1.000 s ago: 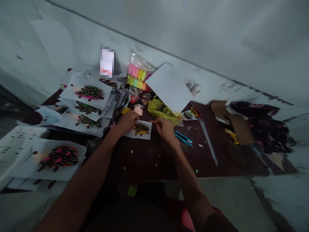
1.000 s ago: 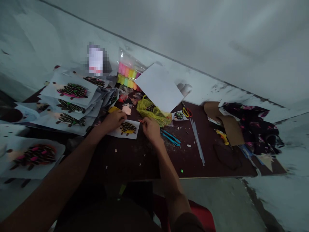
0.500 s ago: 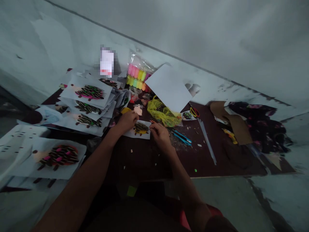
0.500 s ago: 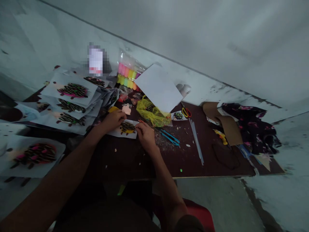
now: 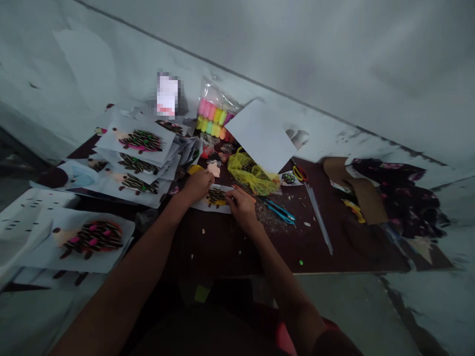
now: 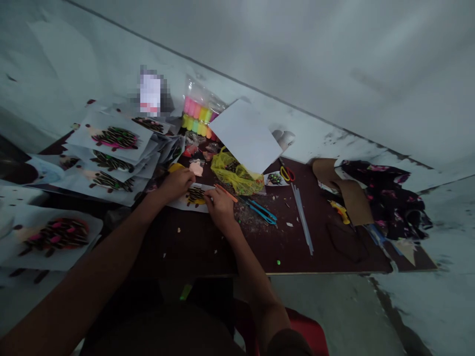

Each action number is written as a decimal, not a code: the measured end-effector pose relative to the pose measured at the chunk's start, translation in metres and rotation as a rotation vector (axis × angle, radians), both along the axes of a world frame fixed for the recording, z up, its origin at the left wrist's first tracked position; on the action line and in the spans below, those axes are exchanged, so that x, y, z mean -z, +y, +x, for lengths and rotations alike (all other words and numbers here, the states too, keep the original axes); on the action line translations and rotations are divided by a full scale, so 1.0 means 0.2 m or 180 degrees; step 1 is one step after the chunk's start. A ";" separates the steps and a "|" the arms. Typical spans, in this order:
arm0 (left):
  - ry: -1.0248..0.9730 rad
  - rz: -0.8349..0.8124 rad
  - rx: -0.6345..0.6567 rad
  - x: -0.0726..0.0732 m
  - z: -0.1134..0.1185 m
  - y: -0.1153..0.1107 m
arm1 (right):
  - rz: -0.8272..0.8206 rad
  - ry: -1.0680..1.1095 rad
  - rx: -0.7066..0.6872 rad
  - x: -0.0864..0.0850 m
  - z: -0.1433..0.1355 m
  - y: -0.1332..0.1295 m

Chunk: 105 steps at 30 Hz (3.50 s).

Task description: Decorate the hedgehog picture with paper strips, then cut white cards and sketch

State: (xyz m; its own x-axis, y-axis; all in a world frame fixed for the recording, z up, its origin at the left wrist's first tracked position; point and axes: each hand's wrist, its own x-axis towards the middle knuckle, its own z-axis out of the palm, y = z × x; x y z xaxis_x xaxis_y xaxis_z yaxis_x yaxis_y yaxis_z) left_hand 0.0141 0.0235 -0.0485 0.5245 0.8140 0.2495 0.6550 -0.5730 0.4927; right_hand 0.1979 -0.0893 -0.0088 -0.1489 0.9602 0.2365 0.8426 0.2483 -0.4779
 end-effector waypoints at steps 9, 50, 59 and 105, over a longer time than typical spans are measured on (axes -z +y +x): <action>0.0211 0.0071 0.0104 -0.01 0.00 0.02 | 0.0269 0.0222 0.0149 -0.02 0.02 0.07; 0.0198 -0.0026 0.0010 -0.04 -0.01 0.03 | -0.0060 -0.0969 -0.0125 0.02 -0.03 0.03; 0.0289 0.0015 0.0014 -0.04 -0.01 0.03 | -0.0484 -0.1596 -0.0060 -0.05 -0.09 0.04; 0.0154 0.0004 0.0011 -0.07 -0.01 0.01 | -0.0668 -0.1762 0.1230 -0.19 0.19 0.42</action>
